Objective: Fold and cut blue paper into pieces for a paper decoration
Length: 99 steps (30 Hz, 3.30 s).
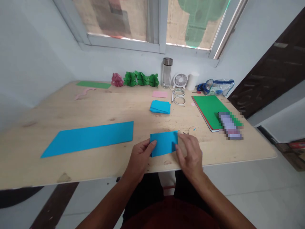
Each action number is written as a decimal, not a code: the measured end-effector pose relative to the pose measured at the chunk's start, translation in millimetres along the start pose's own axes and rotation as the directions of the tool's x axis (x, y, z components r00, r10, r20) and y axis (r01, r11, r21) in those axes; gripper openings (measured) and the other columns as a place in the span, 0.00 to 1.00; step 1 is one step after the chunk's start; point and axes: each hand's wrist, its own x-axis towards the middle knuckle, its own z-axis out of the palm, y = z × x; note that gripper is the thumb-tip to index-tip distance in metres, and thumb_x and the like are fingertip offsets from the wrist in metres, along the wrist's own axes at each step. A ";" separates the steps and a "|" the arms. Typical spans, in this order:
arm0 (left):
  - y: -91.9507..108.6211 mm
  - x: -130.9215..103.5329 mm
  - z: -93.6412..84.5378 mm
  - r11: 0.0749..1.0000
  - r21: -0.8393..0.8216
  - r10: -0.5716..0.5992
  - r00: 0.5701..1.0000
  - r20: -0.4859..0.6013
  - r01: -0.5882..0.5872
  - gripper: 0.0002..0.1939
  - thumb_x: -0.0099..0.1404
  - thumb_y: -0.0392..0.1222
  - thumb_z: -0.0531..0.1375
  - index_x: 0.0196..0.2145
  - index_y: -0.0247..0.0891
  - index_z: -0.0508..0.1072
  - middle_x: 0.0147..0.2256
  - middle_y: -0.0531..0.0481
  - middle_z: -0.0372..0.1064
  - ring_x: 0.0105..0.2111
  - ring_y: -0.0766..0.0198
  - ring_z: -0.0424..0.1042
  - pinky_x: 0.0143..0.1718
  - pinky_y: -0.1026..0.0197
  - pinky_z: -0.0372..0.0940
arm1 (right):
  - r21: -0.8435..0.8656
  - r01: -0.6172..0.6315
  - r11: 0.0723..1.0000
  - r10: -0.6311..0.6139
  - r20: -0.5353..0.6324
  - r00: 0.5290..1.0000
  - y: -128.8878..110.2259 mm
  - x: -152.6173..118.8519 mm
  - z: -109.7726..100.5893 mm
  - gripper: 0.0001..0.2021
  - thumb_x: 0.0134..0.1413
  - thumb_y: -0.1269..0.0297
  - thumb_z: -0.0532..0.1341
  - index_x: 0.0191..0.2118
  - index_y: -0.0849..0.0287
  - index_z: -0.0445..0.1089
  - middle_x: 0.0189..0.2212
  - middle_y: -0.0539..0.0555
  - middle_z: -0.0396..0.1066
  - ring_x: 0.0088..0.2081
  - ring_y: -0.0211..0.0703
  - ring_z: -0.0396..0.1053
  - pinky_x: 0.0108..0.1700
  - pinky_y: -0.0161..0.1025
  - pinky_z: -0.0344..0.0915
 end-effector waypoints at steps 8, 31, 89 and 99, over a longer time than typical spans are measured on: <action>-2.0 -3.4 10.2 0.998 -0.035 0.057 0.997 0.042 -0.056 0.21 0.55 0.56 0.65 0.37 0.35 0.79 0.28 0.48 0.75 0.28 0.63 0.71 0.32 0.63 0.68 | 0.354 -0.233 0.906 0.156 0.231 0.960 -27.0 -5.5 23.9 0.20 0.61 0.61 0.57 0.58 0.53 0.61 0.48 0.58 0.68 0.48 0.47 0.67 0.44 0.42 0.70; 9.5 -3.5 8.6 0.988 0.092 0.127 0.992 0.018 -0.128 0.10 0.53 0.45 0.65 0.30 0.37 0.78 0.29 0.51 0.74 0.32 0.62 0.71 0.37 0.62 0.67 | 0.416 -0.374 0.829 0.265 0.296 0.918 -28.1 -2.9 10.6 0.20 0.67 0.54 0.46 0.30 0.57 0.67 0.23 0.49 0.64 0.30 0.41 0.64 0.34 0.36 0.64; -3.7 20.6 -45.2 -0.036 0.988 0.207 0.967 0.151 -0.147 0.20 0.60 0.50 0.59 0.47 0.39 0.70 0.43 0.41 0.73 0.44 0.44 0.69 0.44 0.47 0.58 | 0.365 -0.569 0.737 0.658 -0.194 0.727 33.8 -19.2 -40.8 0.19 0.47 0.48 0.67 0.35 0.62 0.73 0.19 0.48 0.71 0.19 0.38 0.67 0.23 0.35 0.66; -7.8 6.7 -35.2 -0.014 0.979 0.333 0.922 0.198 -0.205 0.14 0.60 0.42 0.59 0.44 0.38 0.70 0.42 0.41 0.73 0.44 0.46 0.69 0.45 0.45 0.58 | 0.356 -0.581 0.732 0.660 -0.157 0.735 28.9 -18.2 -39.9 0.19 0.48 0.48 0.66 0.36 0.62 0.73 0.19 0.48 0.71 0.19 0.38 0.67 0.24 0.36 0.66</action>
